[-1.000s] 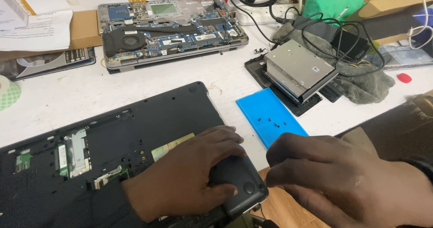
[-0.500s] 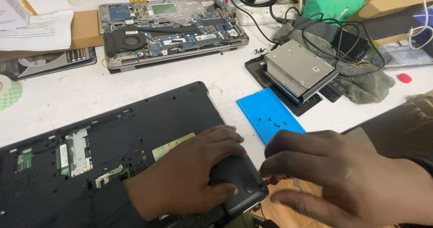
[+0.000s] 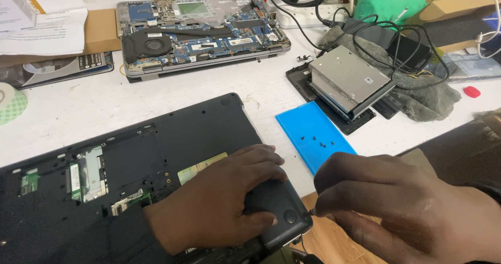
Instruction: Disassembling a laptop by removing multiple screws from the internal base and components using a manual screwdriver.
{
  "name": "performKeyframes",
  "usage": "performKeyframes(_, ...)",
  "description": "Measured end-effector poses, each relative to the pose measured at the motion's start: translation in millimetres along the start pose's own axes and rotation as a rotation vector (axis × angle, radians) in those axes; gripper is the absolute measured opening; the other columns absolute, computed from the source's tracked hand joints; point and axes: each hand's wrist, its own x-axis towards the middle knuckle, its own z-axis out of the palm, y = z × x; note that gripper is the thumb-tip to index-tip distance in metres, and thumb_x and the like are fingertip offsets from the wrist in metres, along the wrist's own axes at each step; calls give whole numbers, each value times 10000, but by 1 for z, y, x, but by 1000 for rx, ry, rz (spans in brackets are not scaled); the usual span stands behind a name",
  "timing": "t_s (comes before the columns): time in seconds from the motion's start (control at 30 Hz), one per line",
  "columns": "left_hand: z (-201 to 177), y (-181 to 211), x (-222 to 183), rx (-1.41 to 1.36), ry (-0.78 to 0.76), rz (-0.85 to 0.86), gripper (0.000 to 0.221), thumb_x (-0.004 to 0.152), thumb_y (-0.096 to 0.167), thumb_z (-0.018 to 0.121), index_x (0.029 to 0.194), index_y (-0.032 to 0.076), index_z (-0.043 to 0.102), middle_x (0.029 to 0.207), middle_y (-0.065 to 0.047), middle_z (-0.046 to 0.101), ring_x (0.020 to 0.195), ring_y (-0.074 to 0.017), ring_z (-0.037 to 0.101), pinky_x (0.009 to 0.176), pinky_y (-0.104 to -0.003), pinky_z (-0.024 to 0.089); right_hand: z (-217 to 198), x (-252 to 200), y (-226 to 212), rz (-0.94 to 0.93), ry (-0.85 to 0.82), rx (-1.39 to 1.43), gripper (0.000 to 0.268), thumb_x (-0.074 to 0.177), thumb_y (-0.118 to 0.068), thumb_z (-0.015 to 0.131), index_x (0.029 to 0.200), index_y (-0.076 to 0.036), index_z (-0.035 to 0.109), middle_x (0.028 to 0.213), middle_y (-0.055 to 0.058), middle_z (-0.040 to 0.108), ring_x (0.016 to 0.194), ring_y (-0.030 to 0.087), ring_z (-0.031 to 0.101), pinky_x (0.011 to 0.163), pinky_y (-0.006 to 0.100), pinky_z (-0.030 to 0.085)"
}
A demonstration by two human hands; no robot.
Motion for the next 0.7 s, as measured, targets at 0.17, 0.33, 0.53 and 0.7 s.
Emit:
performKeyframes(0.17,1,0,0,13,15,11,569,777,339,721,1266,54,658,1448,-168,609,1451,-367,464,1120,-536,392,-2,3,-3,-29,28,-10,254,989,-266,566,1132,-161,748,1052,113,714,706,291,689,567,503,427)
performKeyframes(0.33,0,-1,0,-67,23,1,559,767,313,748,1259,64,655,1416,-173,622,1433,-374,485,1077,-568,423,-6,5,-3,-145,126,35,201,977,-205,563,1072,-101,706,984,133,697,856,284,738,685,504,474)
performKeyframes(0.53,1,12,25,-159,101,-33,452,787,364,709,1172,131,739,1141,-72,807,1019,-296,781,800,-438,585,-18,23,-10,-171,256,-120,116,961,-165,576,1026,-144,670,1007,81,686,888,208,751,700,338,651)
performKeyframes(0.7,1,12,64,-228,116,-149,202,867,252,642,826,116,785,826,-17,800,626,-143,733,607,-339,576,-27,34,4,-231,352,-130,85,938,-57,583,928,-50,667,911,120,674,771,193,689,633,268,553)
